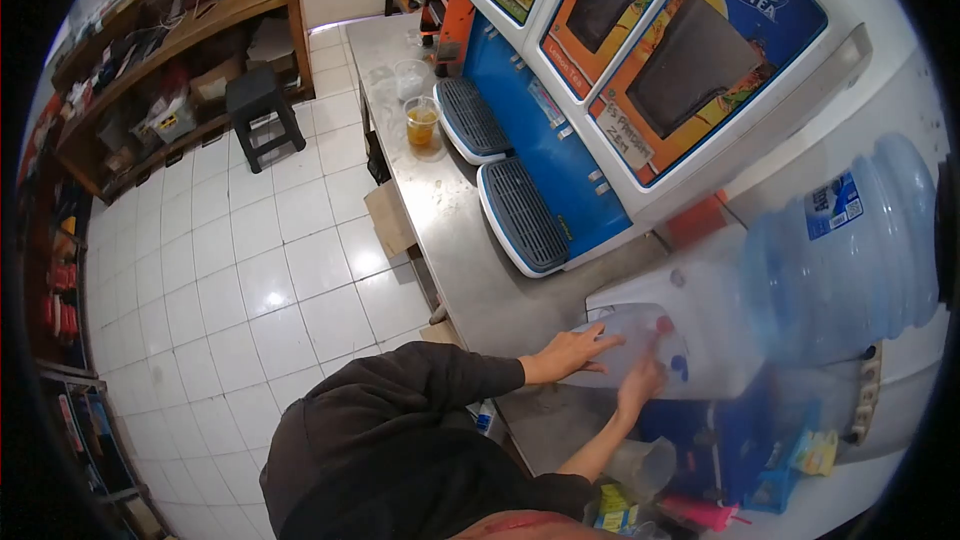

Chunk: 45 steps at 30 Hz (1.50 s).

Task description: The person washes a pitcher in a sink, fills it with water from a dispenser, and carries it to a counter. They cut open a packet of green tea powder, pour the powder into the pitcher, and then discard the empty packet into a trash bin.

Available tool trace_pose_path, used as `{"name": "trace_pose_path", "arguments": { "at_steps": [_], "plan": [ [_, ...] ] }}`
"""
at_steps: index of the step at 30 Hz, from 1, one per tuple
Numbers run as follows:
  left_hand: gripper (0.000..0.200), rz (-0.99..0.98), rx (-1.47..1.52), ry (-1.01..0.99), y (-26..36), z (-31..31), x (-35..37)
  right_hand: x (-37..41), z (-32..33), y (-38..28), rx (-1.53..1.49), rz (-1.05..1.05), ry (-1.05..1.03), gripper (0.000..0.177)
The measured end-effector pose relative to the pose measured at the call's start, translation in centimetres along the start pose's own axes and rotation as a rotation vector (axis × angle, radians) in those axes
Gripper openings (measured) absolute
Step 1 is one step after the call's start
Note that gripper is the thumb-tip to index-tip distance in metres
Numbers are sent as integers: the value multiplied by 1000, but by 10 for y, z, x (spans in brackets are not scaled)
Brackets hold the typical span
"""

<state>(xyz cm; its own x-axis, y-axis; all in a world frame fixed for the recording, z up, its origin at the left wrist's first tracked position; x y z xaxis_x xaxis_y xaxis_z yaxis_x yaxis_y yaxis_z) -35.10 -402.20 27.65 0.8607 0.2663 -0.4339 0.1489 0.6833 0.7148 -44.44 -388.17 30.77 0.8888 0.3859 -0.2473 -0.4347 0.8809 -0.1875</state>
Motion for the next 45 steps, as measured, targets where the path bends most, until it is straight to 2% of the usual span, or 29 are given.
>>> {"name": "trace_pose_path", "arguments": {
  "at_steps": [2,10,12,16,19,21,27,30,32,33,35,37,38,41,45],
  "plan": [
    [59,-2,-5,10,-1,1,0,-1,3,-2,-71,-68,-98,45],
    [59,-17,-19,27,3,7,1,-2,-5,4,-122,-35,-74,47],
    [63,30,-13,-85,3,5,0,-2,-7,7,-127,-41,-72,47],
    [63,27,-15,-89,3,5,0,-1,-1,2,-149,-58,-72,47],
    [62,13,-9,-68,1,2,0,-5,-9,11,-169,-57,-87,46],
    [59,-51,20,54,0,2,0,-5,-13,18,-196,-55,-94,46],
    [57,9,18,-47,1,4,-1,-2,-8,9,-135,-45,-80,47],
    [55,1,72,-30,-3,0,-1,0,-18,19,-162,-26,-19,48],
    [55,-14,82,-32,-1,1,-3,-6,-13,12,-111,87,-26,49],
    [54,-6,86,-10,0,1,-3,-5,-9,12,-83,76,-32,49],
    [54,105,63,-110,2,2,-7,-4,-1,4,-43,30,-35,48],
    [55,1,74,14,7,5,-10,0,0,3,0,-2,15,46],
    [55,-19,103,-37,11,5,-10,3,-2,3,28,2,58,45],
    [55,35,5,-61,14,6,-11,5,16,-10,-110,-121,-10,44],
    [60,64,51,-18,15,6,-14,3,19,-12,-160,-130,-28,43]
  ]
}}
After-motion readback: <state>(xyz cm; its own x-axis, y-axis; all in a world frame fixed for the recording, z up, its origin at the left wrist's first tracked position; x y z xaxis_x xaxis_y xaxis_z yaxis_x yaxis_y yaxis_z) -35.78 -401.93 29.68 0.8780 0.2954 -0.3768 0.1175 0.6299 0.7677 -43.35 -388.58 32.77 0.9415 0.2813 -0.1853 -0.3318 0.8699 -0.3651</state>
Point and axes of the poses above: each hand's wrist, its own x-axis away from the middle knuckle, its own z-axis out of the back of the hand, y = z × x, the point moved 3 cm from there along -x, towards the middle knuckle, and after that the axes turned 6 degrees about z, right-handed, at the moved point
